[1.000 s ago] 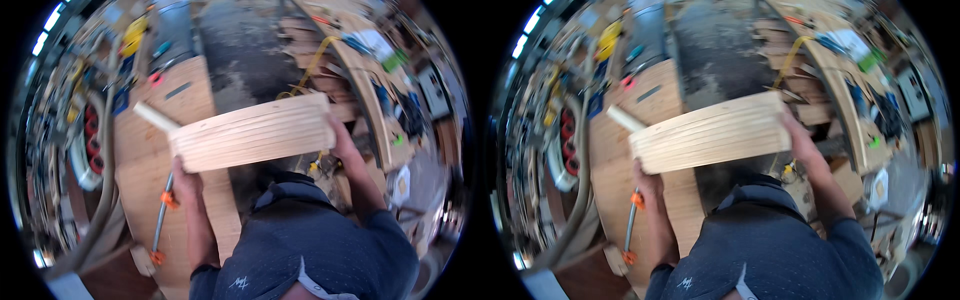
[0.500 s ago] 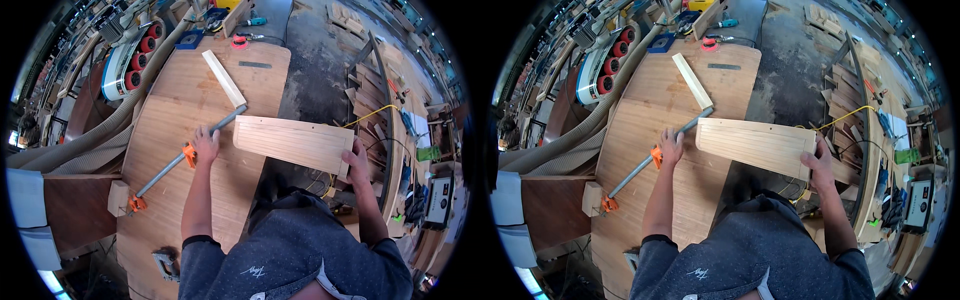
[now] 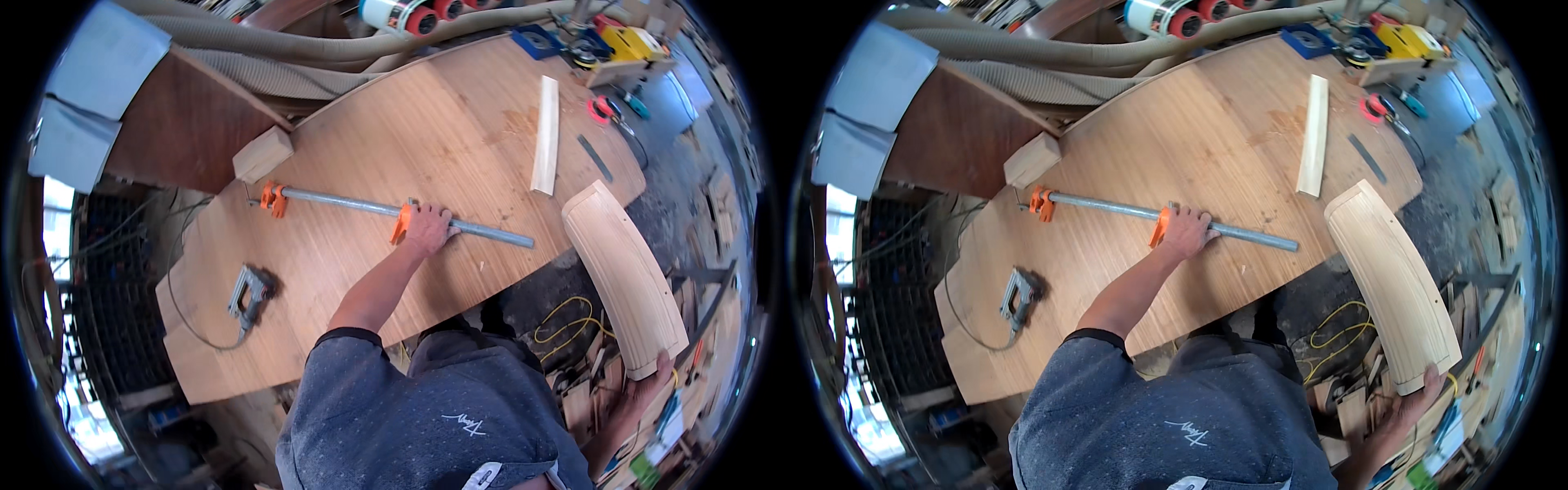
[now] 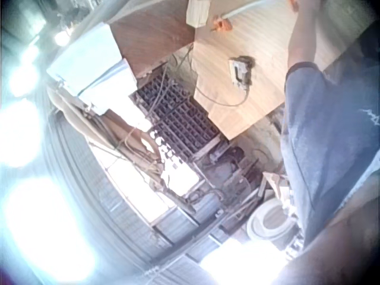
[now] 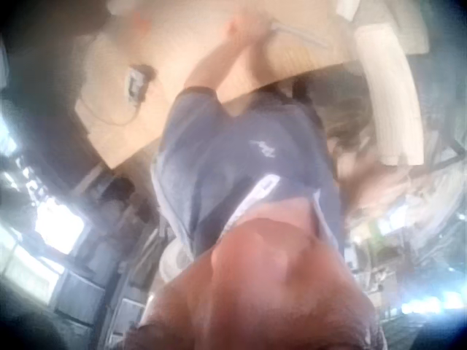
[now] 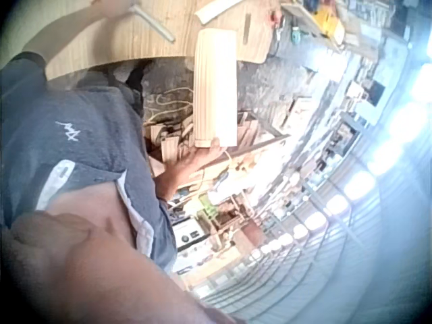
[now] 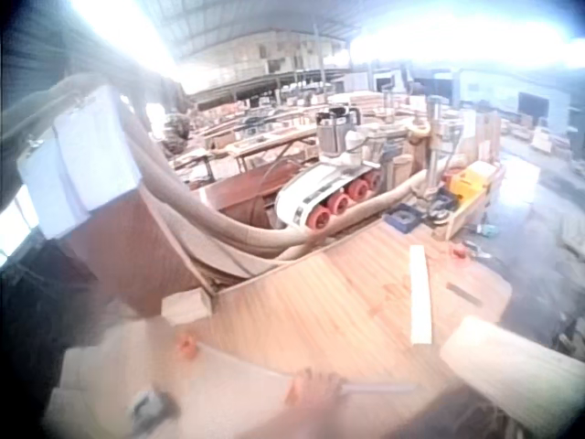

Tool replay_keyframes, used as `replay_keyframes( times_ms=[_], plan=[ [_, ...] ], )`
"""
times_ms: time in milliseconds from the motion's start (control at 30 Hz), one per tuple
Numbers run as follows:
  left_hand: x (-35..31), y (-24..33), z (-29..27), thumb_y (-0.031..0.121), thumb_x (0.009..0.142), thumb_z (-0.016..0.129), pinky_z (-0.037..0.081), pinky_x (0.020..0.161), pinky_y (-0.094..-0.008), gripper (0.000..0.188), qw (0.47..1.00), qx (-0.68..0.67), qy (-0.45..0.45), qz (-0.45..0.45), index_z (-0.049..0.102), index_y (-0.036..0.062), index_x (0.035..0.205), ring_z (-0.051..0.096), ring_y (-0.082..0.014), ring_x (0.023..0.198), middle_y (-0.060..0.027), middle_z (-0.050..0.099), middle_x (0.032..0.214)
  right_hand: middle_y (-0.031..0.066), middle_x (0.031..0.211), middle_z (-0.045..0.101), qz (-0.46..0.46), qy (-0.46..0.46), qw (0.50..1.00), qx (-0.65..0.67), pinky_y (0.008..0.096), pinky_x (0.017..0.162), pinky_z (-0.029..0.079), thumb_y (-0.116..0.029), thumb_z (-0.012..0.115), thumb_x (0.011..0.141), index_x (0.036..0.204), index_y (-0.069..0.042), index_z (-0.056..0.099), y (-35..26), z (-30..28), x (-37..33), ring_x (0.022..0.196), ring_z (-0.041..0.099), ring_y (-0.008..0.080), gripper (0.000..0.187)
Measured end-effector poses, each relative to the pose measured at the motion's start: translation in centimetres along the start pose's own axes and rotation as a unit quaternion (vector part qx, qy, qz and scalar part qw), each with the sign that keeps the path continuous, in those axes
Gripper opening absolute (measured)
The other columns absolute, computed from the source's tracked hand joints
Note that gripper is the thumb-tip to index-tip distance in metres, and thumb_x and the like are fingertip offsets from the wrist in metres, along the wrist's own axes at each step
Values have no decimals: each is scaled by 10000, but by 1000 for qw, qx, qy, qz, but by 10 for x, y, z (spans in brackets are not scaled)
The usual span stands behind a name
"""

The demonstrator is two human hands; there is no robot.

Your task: The person assembles a wooden component by clamping a fluted piece to a flat board and securing it with a pneumatic nail gun. They then use a handheld router to shape the edges of the assembly. Finally, the person stacks the finished unit with other identical pieces.

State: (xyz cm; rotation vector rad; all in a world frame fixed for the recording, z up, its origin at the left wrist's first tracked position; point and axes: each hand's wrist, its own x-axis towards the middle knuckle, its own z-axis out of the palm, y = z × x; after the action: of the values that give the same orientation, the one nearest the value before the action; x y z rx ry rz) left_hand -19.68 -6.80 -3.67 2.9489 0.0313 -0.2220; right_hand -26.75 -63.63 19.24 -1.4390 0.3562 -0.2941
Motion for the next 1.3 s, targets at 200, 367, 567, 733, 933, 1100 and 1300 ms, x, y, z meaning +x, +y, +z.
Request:
replay_keyframes(
  times_ms=[200, 367, 567, 733, 933, 1100, 1300],
  plan=[
    [-31, -36, -8, 505, 976, 611, 329, 1120, -579, 415, 997, -40, 3, -65, 721, 205, 1241, 587, -299, 1273, -92, 686, 1311, 175, 1238, 629, 45, -12, 998, 36, 434, 942, 565, -230, 686, 828, 1388, 14, 499, 8, 41, 68, 1093, 663, 301, 639],
    [-54, -82, -37, 509, 1026, 556, 461, 1021, -507, 453, 972, 52, -86, -211, 750, 124, 1164, 659, -336, 1133, -172, 735, 1102, 140, 1166, 643, 91, -50, 988, 115, 412, 938, 557, -225, 737, 758, 1305, 7, 552, 45, 86, 134, 1093, 651, 271, 622],
    [90, 110, -80, 744, 951, 515, 481, 939, -587, 841, 717, -648, -97, -239, 394, 124, 1506, 553, -338, 1226, -166, 510, 1421, 77, 1081, 643, 87, -101, 990, -43, 368, 849, 546, -154, 829, 741, 1167, -32, 584, 59, 176, 165, 992, 642, 198, 505],
    [149, 261, -126, 731, 938, 567, 456, 1141, -579, 895, 337, -919, 13, -203, 399, 109, 1558, 524, -388, 1366, -166, 509, 1532, 167, 1101, 575, -149, -195, 956, -161, 411, 900, 508, -344, 918, 649, 1205, -19, 571, 61, 231, 161, 1023, 602, 299, 732],
    [169, 190, -104, 648, 986, 532, 507, 1093, -558, 766, 385, -915, 9, -118, 427, 127, 1538, 575, -370, 1301, -142, 567, 1453, 162, 1199, 528, -136, -312, 938, -61, 438, 946, 485, -304, 817, 797, 1304, -42, 530, 96, 267, 163, 1098, 583, 320, 639],
    [196, 106, -112, 619, 1033, 438, 516, 1076, -515, 741, 492, -828, -14, -269, 413, 85, 1547, 593, -359, 1280, -167, 564, 1463, 218, 1394, 499, -44, -256, 932, -253, 481, 1086, 436, -335, 747, 925, 1427, -13, 475, 159, 292, 215, 1305, 493, 385, 655],
    [235, 49, -86, 593, 856, 781, 611, 954, -455, 838, 477, -856, -125, -154, 534, 48, 1443, 710, -299, 1109, -137, 703, 1266, 270, 1489, 379, 59, -304, 824, -474, 506, 1154, 377, -303, 826, 765, 1523, 63, 316, 206, 358, 224, 1355, 409, 452, 985]
  ],
)
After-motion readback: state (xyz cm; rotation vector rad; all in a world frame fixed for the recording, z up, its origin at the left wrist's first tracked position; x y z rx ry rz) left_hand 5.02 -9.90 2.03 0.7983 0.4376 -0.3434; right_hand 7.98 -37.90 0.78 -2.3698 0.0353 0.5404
